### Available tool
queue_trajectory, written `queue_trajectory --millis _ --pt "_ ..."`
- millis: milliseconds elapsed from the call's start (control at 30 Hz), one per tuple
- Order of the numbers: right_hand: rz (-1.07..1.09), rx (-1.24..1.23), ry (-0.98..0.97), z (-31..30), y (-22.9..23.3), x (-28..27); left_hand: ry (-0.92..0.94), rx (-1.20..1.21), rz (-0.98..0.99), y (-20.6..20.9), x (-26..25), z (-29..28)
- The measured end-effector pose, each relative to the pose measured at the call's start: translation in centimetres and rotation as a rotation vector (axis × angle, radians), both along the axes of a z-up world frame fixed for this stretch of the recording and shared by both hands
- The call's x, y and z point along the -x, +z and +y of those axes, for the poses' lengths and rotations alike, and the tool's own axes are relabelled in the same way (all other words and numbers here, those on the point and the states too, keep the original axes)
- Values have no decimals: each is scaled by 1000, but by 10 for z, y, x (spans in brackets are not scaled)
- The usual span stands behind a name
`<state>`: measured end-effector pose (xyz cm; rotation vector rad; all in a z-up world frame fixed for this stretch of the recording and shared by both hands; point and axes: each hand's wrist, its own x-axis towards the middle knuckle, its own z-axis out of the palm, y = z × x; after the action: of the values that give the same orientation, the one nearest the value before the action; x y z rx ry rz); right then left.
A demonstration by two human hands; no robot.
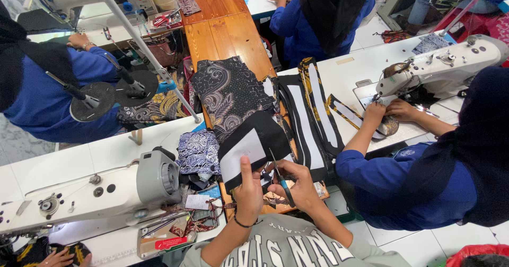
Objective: The person uses scissors to trim the edges of a black fabric piece that has a white paper pattern attached. They hold the fabric with one hand and cut along the pattern's outline with the other, then place the trimmed piece onto a stack of similar pieces on the table.
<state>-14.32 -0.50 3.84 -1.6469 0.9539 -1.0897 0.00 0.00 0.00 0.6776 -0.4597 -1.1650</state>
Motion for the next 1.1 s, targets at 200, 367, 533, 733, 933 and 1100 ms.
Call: queue_trajectory --millis 200,367,533,733,933,1100 --pt "-31 -67 10 0 6 2 -141 -341 -76 -11 -6 1" --pt "-35 -33 18 3 5 5 -162 -517 -299 -11 -7 5" --pt "-13 -93 14 7 6 8 -163 -353 -135 1 -7 10" --pt "-25 -61 30 9 10 8 -235 -179 38 4 -5 9" --pt "-26 -33 38 12 15 11 -198 -54 84 4 -2 12" --pt "-48 -63 54 17 19 12 -140 -18 34 6 -5 17"
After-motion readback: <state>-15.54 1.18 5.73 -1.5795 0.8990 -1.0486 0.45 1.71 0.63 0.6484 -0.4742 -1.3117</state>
